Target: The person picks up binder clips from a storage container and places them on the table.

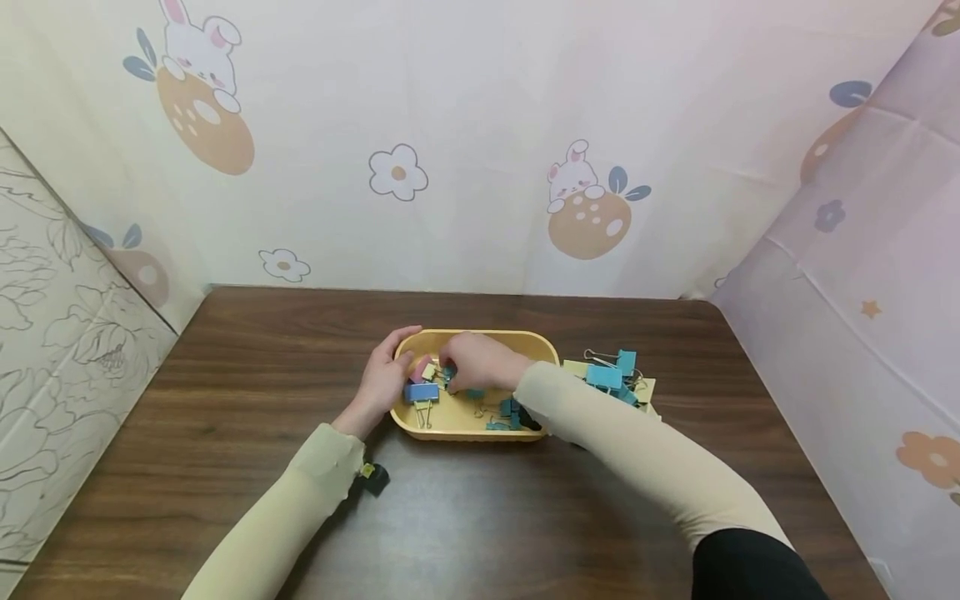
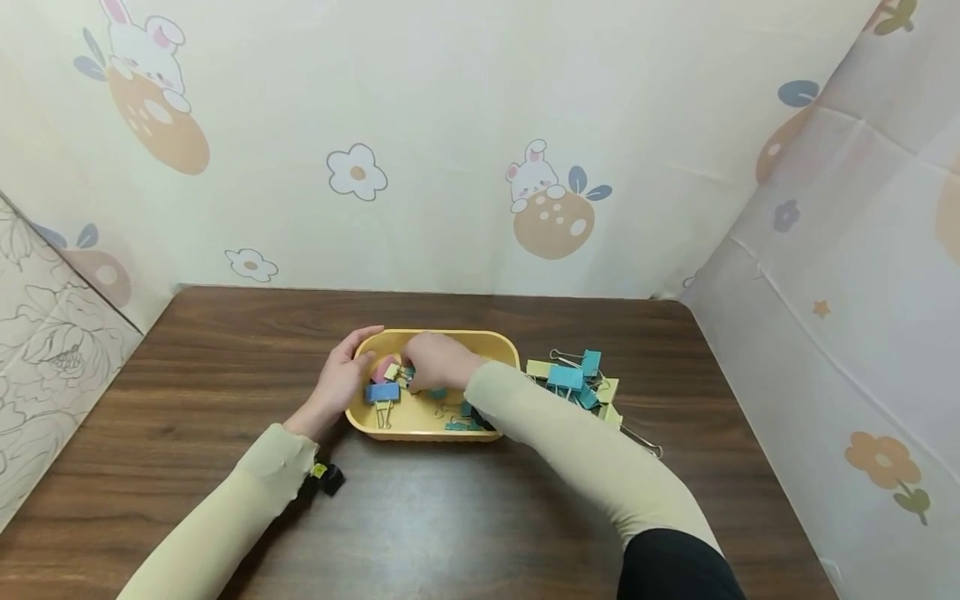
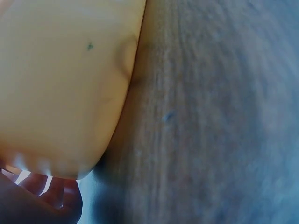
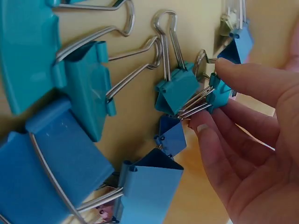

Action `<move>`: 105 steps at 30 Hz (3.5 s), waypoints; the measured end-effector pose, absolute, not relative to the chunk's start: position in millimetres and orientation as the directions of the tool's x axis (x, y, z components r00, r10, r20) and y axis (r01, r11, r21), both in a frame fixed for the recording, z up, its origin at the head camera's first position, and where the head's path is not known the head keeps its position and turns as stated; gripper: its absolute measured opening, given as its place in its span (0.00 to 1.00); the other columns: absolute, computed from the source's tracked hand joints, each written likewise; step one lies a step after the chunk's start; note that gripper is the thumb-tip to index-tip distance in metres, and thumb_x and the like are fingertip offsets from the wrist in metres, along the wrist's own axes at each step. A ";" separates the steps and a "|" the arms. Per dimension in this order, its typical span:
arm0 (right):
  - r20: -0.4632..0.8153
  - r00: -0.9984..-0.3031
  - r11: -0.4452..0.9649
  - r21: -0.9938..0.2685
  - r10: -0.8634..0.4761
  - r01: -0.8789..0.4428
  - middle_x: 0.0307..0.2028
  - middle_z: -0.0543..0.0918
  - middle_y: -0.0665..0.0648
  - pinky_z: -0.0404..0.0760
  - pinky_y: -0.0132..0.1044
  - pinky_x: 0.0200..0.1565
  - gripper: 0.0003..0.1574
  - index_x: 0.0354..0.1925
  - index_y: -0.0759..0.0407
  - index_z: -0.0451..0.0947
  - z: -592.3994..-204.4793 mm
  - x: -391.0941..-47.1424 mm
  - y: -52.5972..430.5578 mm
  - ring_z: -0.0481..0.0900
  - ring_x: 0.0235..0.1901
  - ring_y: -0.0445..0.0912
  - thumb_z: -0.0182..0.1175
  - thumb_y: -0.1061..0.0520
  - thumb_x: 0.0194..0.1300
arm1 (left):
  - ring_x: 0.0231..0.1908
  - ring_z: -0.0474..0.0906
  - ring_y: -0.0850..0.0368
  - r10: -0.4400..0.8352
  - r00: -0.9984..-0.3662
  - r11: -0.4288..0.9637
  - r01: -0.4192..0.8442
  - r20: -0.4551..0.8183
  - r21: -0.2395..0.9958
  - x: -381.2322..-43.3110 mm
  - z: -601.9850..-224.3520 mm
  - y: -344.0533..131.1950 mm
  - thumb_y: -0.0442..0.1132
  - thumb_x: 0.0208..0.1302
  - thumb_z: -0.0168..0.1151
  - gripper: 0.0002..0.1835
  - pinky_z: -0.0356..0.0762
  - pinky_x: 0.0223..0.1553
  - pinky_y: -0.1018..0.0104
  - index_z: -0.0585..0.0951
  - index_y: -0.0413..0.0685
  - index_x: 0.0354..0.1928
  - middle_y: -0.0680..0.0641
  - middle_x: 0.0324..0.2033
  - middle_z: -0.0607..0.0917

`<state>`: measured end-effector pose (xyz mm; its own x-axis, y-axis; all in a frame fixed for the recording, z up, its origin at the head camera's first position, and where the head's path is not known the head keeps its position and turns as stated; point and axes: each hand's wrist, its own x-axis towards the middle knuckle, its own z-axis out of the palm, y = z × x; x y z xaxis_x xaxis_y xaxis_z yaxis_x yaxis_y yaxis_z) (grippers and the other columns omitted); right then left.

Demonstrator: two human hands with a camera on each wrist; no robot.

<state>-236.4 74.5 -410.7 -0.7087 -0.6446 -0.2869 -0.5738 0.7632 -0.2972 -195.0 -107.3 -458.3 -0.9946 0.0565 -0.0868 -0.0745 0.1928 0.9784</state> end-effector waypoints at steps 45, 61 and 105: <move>-0.098 -0.894 0.822 -0.446 -0.438 -0.354 0.43 0.81 0.56 0.78 0.47 0.41 0.22 0.52 0.63 0.82 -394.1 -202.0 293.6 0.77 0.40 0.49 0.71 0.57 0.61 | 0.60 0.71 0.50 0.051 -0.996 0.194 -0.057 -0.068 0.979 -191.9 -454.3 -105.0 0.33 0.76 0.45 0.22 0.65 0.65 0.52 0.72 0.54 0.67 0.48 0.64 0.73; -0.152 -0.947 0.895 -0.397 -0.284 -0.204 0.41 0.83 0.60 0.79 0.51 0.40 0.17 0.51 0.67 0.80 -399.1 -206.9 312.8 0.79 0.37 0.51 0.58 0.56 0.71 | 0.60 0.71 0.52 0.048 -0.997 0.202 -0.044 -0.055 0.978 -193.8 -457.4 -103.7 0.32 0.76 0.45 0.22 0.65 0.65 0.54 0.73 0.53 0.67 0.48 0.64 0.74; -0.242 -0.970 0.075 -0.968 0.003 0.241 0.71 0.64 0.58 0.67 0.48 0.61 0.47 0.76 0.48 0.59 -442.1 -179.3 189.8 0.67 0.64 0.54 0.44 0.76 0.63 | 0.54 0.78 0.47 0.330 -0.855 0.531 0.519 0.401 0.669 -169.6 -428.9 -127.0 0.38 0.54 0.77 0.28 0.74 0.55 0.48 0.80 0.41 0.57 0.44 0.52 0.83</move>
